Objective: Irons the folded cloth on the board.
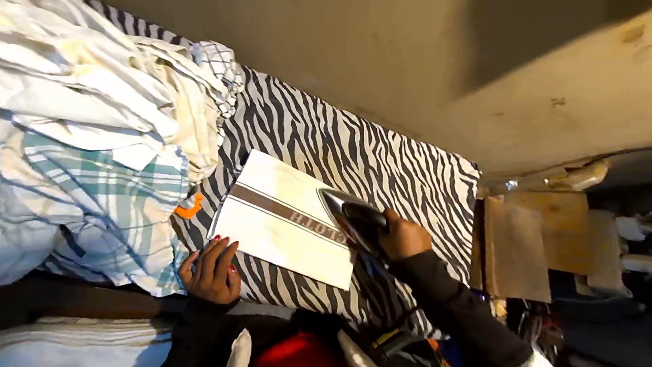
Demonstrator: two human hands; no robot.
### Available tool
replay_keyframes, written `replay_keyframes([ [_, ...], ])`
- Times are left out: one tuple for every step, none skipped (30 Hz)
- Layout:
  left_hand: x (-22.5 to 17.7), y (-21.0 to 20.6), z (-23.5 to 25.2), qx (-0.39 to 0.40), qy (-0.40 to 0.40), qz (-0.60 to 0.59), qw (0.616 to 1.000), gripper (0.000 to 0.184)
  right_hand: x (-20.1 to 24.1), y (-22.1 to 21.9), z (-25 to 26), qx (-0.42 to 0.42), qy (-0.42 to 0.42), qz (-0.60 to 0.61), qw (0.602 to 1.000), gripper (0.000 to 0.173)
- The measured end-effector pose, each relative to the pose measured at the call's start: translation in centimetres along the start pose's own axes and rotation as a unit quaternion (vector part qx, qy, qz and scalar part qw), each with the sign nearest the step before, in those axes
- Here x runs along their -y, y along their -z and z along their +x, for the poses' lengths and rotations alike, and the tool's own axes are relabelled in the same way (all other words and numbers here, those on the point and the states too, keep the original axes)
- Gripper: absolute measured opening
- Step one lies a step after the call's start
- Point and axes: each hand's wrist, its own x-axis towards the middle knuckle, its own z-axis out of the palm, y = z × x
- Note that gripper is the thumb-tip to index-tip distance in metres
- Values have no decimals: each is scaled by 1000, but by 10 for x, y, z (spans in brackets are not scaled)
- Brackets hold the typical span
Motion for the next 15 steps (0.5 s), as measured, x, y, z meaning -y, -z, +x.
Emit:
replay_keyframes([
  [1, 1, 1, 4, -3, 3, 1000, 46, -1, 2, 6, -7, 19, 0, 1000, 35],
  [1, 2, 3, 6, -6, 7, 1000, 47, 0, 2, 11, -22, 60, -1, 998, 33],
  [2, 2, 3, 9, -10, 10, 1000, 47, 4, 2, 16, -34, 103, 2, 994, 31],
  [3, 2, 2, 10, -13, 12, 1000, 47, 10, 5, 21, -27, 126, 6, 992, 30],
  [3, 2, 1, 8, -16, 13, 1000, 48, 18, 9, 27, -2, 131, 9, 991, 30],
  [3, 1, 1, 5, -19, 16, 1000, 48, 27, 13, 34, 23, 132, 9, 991, 30],
  [4, 1, 1, 0, -21, 17, 1000, 49, 36, 15, 42, 31, 142, 6, 989, 28],
  [3, 1, 2, 0, -22, 19, 1000, 48, 47, 18, 48, 35, 155, 6, 987, 27],
  [3, 1, 3, -2, -23, 21, 1000, 48, 59, 21, 54, 44, 167, 6, 985, 28],
  [3, 1, 4, -4, -25, 24, 999, 48, 73, 25, 60, 58, 173, 4, 983, 29],
  [4, 1, 4, -2, -26, 29, 999, 48, 87, 29, 66, 70, 179, 7, 981, 31],
  [4, 0, 4, 2, -29, 33, 999, 48, 100, 35, 71, 84, 193, 18, 977, 32],
  [5, 0, 5, 6, -33, 35, 999, 48, 107, 43, 74, 98, 229, 37, 968, 32],
  [7, 1, 5, 11, -38, 36, 999, 48, 106, 53, 69, 108, 311, 70, 942, 30],
  [7, 2, 5, 13, -41, 33, 999, 47, 95, 62, 52, 94, 442, 125, 883, 28],
])
